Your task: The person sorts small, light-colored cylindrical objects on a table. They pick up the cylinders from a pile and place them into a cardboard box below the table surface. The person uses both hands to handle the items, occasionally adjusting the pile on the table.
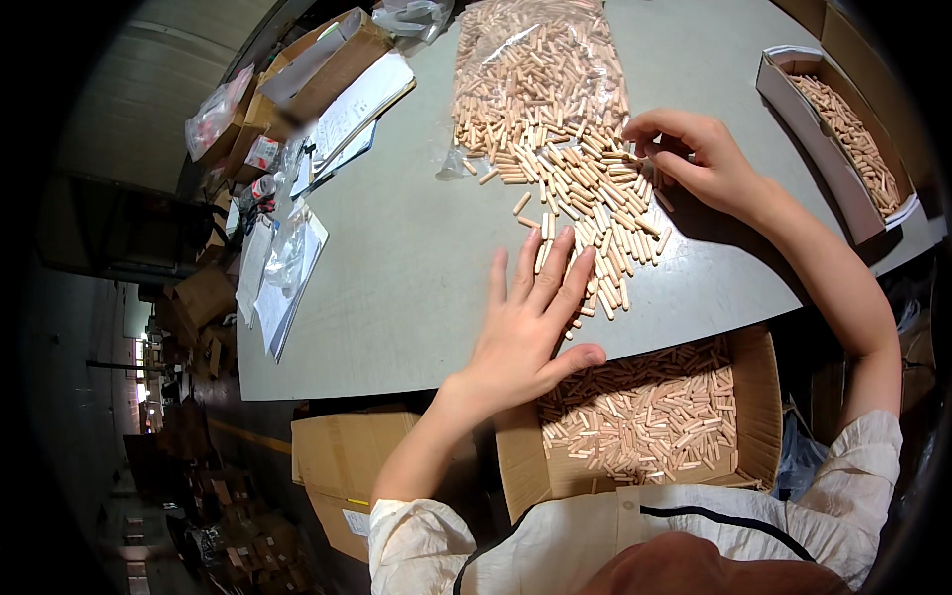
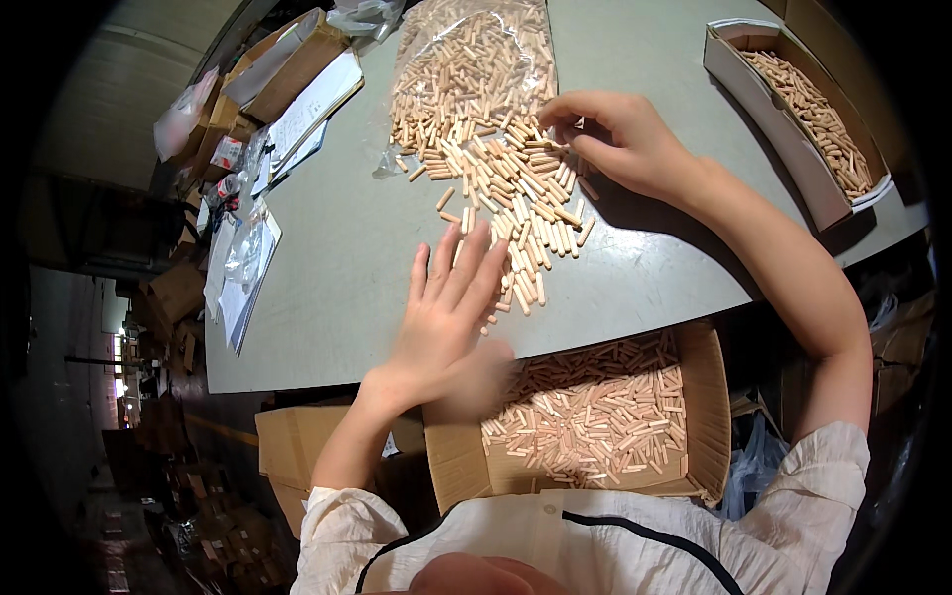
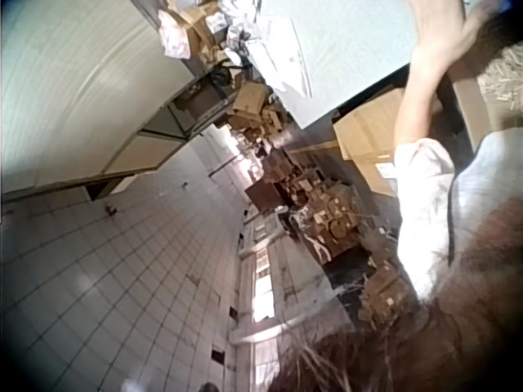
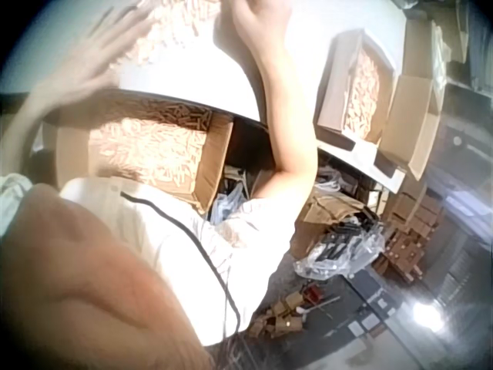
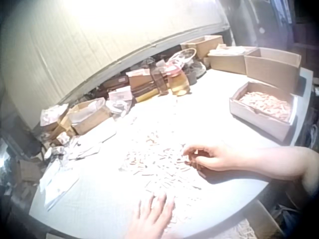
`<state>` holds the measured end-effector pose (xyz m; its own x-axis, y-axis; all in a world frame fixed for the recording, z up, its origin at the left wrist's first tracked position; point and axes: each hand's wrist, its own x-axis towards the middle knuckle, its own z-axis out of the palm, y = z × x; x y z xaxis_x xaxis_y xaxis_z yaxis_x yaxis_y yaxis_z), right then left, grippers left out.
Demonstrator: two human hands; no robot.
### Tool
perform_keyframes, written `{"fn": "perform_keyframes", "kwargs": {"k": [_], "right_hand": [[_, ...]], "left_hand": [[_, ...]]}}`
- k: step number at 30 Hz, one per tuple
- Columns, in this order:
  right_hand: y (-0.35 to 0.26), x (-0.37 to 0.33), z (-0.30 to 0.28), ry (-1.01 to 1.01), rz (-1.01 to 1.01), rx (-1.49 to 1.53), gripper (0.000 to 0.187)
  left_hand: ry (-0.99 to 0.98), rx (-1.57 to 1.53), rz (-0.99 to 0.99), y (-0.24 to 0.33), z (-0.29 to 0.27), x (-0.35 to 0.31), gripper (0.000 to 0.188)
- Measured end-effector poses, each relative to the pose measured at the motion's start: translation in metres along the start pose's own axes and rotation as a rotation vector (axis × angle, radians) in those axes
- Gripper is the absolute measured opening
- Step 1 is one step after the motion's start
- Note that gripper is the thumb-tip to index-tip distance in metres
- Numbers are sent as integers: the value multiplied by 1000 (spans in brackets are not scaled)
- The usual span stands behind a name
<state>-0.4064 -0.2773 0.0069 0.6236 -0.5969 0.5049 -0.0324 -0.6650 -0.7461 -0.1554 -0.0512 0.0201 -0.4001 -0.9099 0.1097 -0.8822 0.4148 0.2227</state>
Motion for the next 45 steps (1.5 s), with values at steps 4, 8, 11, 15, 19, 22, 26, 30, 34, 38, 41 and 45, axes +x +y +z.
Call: {"fn": "perform_keyframes", "kwargs": {"k": [4,8,11,15,19,22,26,30,34,38,41,45], "right_hand": [[-7,1,-3,0,66,15,38],[-2,0,-3,27,65,17,40],[-2,2,-3,36,-20,-23,40],[-2,2,-3,27,-11,-17,41],[5,2,-4,16,-55,-21,44],[2,1,-2,27,-44,-25,43],[0,1,-5,14,-37,-62,43],[-6,2,-4,18,-6,-43,43],[-6,2,-4,15,14,-44,43],[-11,0,-3,2,119,75,45],[-11,0,-4,-22,126,116,44],[-17,1,-5,-90,-206,-106,35]], "left_hand": [[214,-403,-109,-13,-1,-5,73],[479,-1004,-384,-22,2,-16,56],[542,-1057,-417,-22,-2,-17,51],[517,-1061,-426,-14,-3,-13,48],[483,-950,-408,-20,0,-16,49],[413,-691,-367,-22,2,-16,52],[288,-332,-244,-13,-1,-12,60],[213,-92,-162,-10,4,-10,70],[92,7,-54,3,-1,-5,78],[31,-165,53,8,-7,-3,76],[73,-744,30,-3,-10,-13,71],[337,-968,-358,-7,-2,-20,48]]}}
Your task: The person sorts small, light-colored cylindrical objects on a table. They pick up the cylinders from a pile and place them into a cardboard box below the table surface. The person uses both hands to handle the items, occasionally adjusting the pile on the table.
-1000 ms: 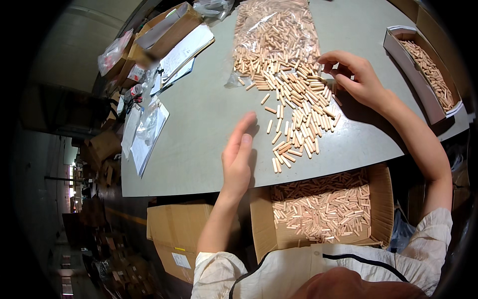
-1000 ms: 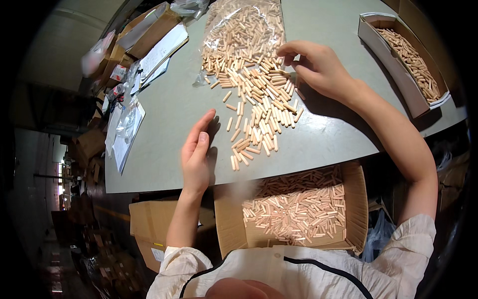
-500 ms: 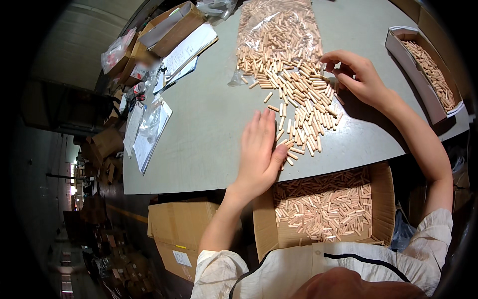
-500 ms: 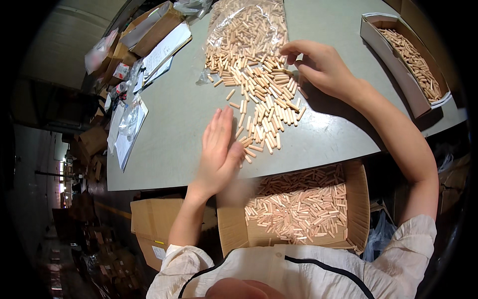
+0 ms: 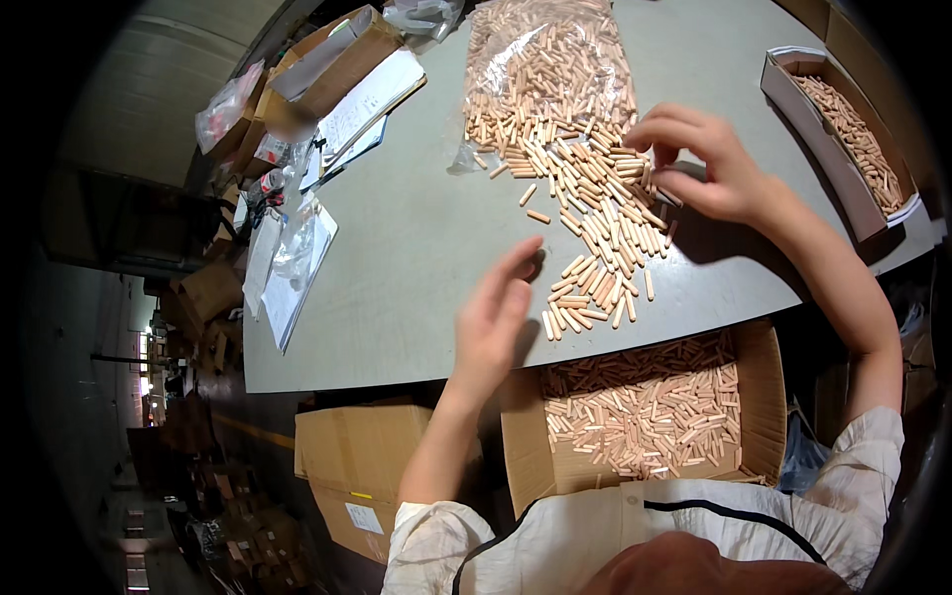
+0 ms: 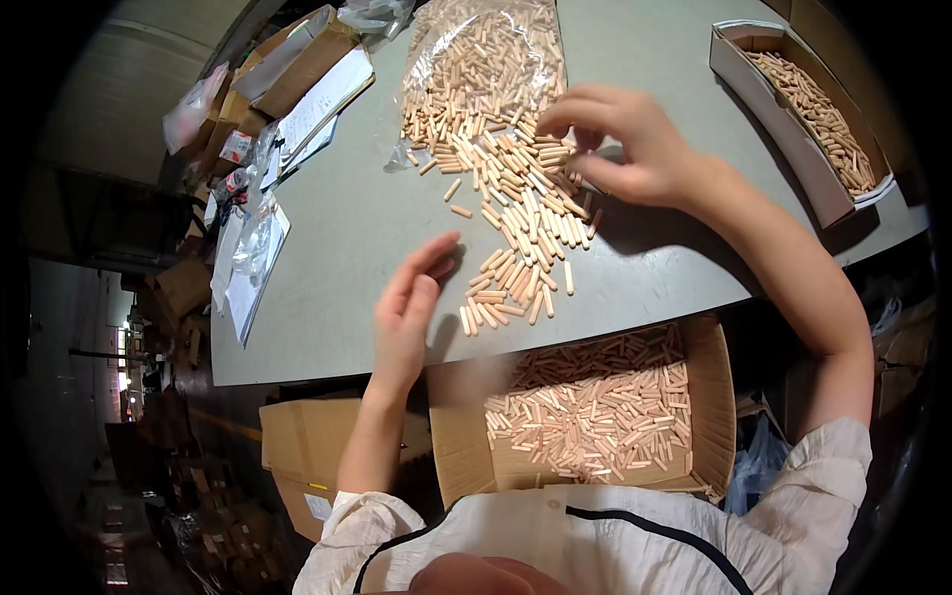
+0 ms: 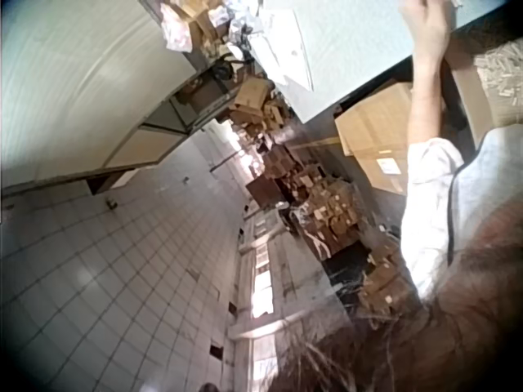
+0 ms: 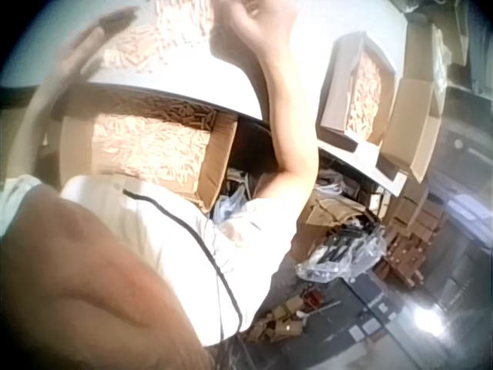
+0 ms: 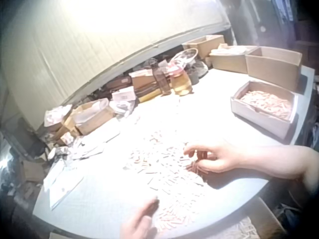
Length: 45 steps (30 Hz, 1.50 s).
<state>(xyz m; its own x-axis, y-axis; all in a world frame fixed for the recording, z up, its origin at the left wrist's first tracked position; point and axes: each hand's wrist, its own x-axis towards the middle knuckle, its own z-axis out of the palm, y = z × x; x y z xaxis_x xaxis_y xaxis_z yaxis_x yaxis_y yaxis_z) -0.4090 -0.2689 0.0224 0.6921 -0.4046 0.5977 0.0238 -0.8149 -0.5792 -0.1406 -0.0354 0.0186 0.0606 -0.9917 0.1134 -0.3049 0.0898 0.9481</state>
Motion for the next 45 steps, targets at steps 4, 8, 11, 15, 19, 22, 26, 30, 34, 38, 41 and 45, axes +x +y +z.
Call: {"fn": "perform_keyframes", "kwargs": {"k": [4,8,11,15,19,22,26,30,34,38,41,45], "right_hand": [[-22,-1,16,-163,-166,-107,22],[-27,-3,25,-320,-142,-93,24],[-20,-4,21,-356,-78,-62,30],[-21,0,15,-411,-101,-81,30],[-24,2,14,-389,-149,-5,23],[-25,2,10,-421,160,360,16],[-17,7,-22,36,239,600,24],[22,3,-98,529,142,-76,30],[47,-24,-171,607,591,-812,30],[103,-65,-227,332,735,-851,30],[85,-38,-182,457,427,-294,27],[39,-7,-95,139,291,-427,19]], "left_hand": [[161,-137,-7,3,2,2,35],[120,-48,-1,6,6,0,33],[126,-89,-19,5,5,1,34],[132,-98,-10,3,5,-1,34],[127,-84,-17,4,5,-1,34],[130,-78,-17,4,5,-3,34],[227,-103,0,0,6,-3,33],[259,-76,20,-5,4,-4,32],[201,71,78,-6,2,-3,28],[235,150,122,2,7,1,22],[252,78,60,4,7,-3,24],[266,383,210,-5,2,-6,31]]}}
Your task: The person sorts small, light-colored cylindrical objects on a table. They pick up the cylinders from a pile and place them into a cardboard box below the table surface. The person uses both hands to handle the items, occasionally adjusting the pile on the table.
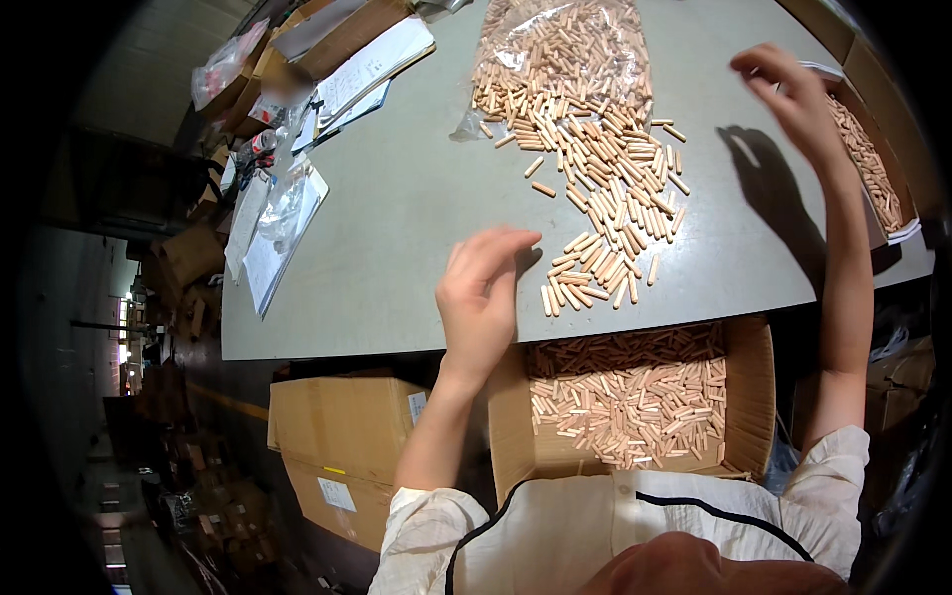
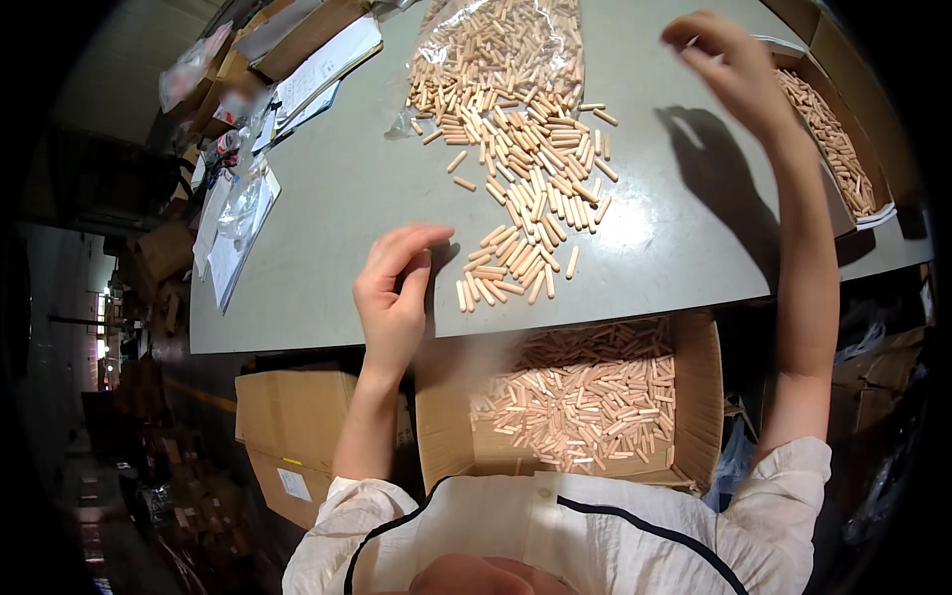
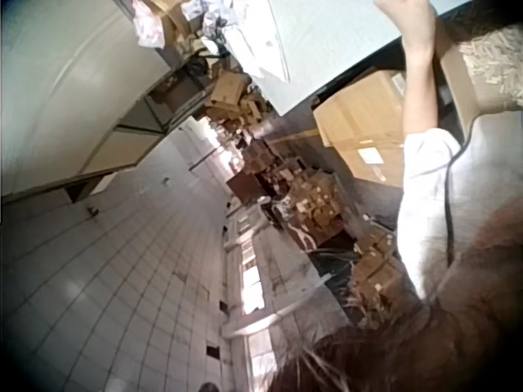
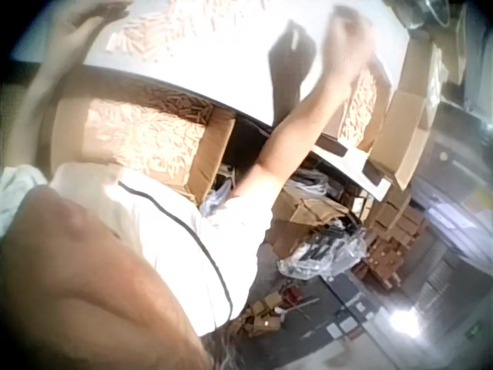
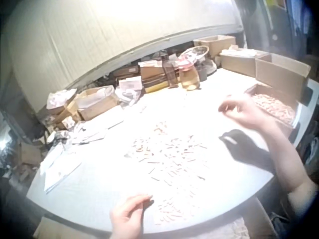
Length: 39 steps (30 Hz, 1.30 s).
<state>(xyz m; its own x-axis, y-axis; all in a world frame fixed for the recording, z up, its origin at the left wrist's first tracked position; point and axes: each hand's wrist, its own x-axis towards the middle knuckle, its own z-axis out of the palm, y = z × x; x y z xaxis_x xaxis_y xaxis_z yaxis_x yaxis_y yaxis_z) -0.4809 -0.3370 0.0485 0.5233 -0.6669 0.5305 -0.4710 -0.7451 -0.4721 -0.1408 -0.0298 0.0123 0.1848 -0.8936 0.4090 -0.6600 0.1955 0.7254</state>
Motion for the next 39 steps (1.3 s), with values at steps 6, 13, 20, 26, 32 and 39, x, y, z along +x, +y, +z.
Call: {"fn": "perform_keyframes", "kwargs": {"k": [6,13,20,26,32,39], "right_hand": [[-40,-14,55,-243,-68,-46,16],[-44,-16,62,-261,-120,-13,15],[-39,-14,68,-225,-129,17,15],[-37,-15,74,-114,-120,31,18],[-25,-12,74,-148,-151,70,23],[-27,-14,73,-153,-85,76,31]], "left_hand": [[13,201,117,14,14,-1,41],[-401,-131,304,18,-4,4,28],[-318,-290,-63,3,-4,19,52],[-506,306,346,14,25,28,91],[-637,443,446,23,21,24,91],[-491,-201,124,12,8,19,64]]}}
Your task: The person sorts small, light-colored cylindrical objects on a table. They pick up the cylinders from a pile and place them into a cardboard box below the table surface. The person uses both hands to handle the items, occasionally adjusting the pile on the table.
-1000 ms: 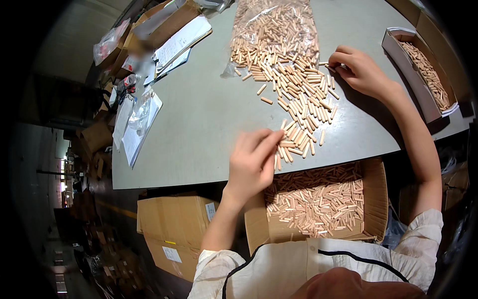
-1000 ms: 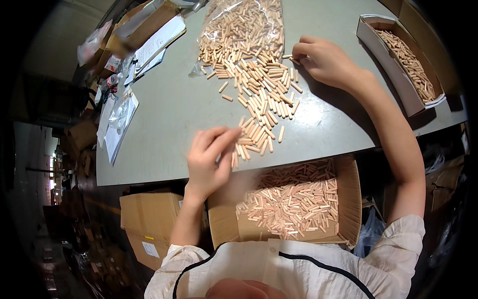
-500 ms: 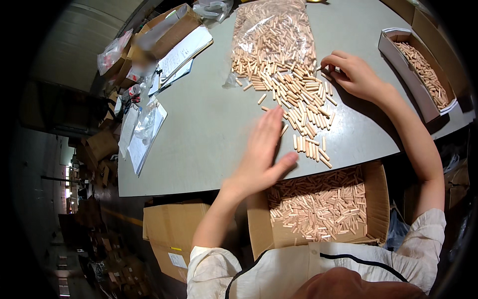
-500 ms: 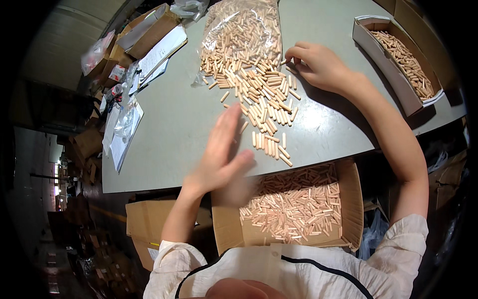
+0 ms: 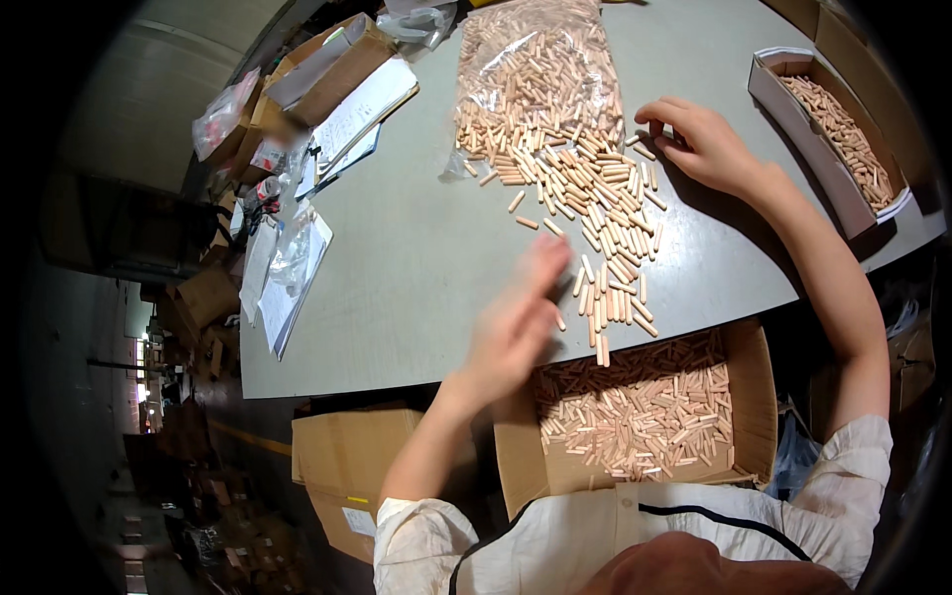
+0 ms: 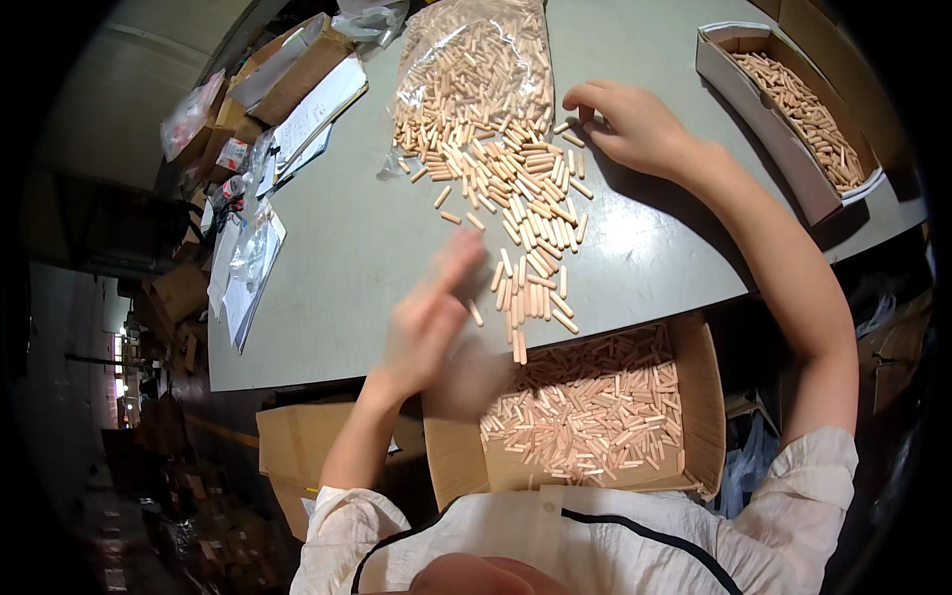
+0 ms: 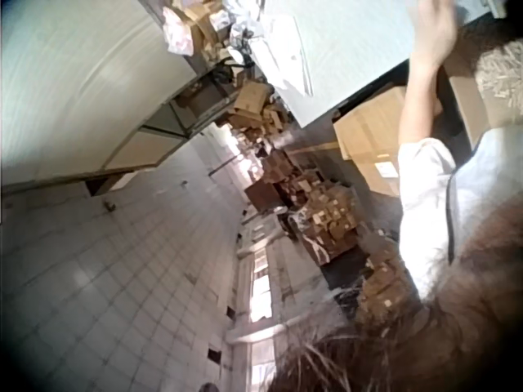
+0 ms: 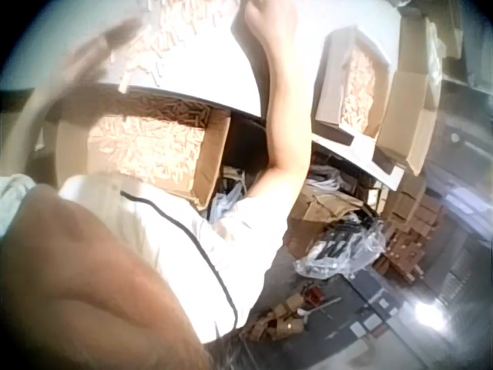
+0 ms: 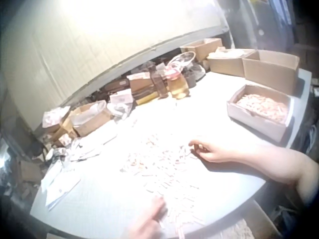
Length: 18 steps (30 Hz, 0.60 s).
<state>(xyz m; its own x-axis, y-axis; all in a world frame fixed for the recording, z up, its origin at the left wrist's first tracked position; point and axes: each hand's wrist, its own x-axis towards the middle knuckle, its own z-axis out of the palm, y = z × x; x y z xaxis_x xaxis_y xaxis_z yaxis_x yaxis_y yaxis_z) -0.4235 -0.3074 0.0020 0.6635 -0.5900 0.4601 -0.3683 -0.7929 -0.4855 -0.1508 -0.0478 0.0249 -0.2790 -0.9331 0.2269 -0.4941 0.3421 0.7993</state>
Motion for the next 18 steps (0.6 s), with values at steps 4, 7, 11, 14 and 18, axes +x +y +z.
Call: {"fn": "perform_keyframes", "kwargs": {"k": [4,7,11,14,18], "right_hand": [[3,-1,2,3,-35,4,37],[5,-2,3,-3,-47,-36,38],[7,-1,7,8,-55,-47,37],[-1,-1,6,19,-25,-42,33],[0,0,4,6,-2,-32,34]], "left_hand": [[302,-402,-194,-14,0,0,60],[266,-351,-156,-13,-2,1,59],[107,-175,-125,-8,-5,-1,60],[-6,-22,-57,3,-5,1,61],[-54,-5,-3,2,-3,1,55]]}}
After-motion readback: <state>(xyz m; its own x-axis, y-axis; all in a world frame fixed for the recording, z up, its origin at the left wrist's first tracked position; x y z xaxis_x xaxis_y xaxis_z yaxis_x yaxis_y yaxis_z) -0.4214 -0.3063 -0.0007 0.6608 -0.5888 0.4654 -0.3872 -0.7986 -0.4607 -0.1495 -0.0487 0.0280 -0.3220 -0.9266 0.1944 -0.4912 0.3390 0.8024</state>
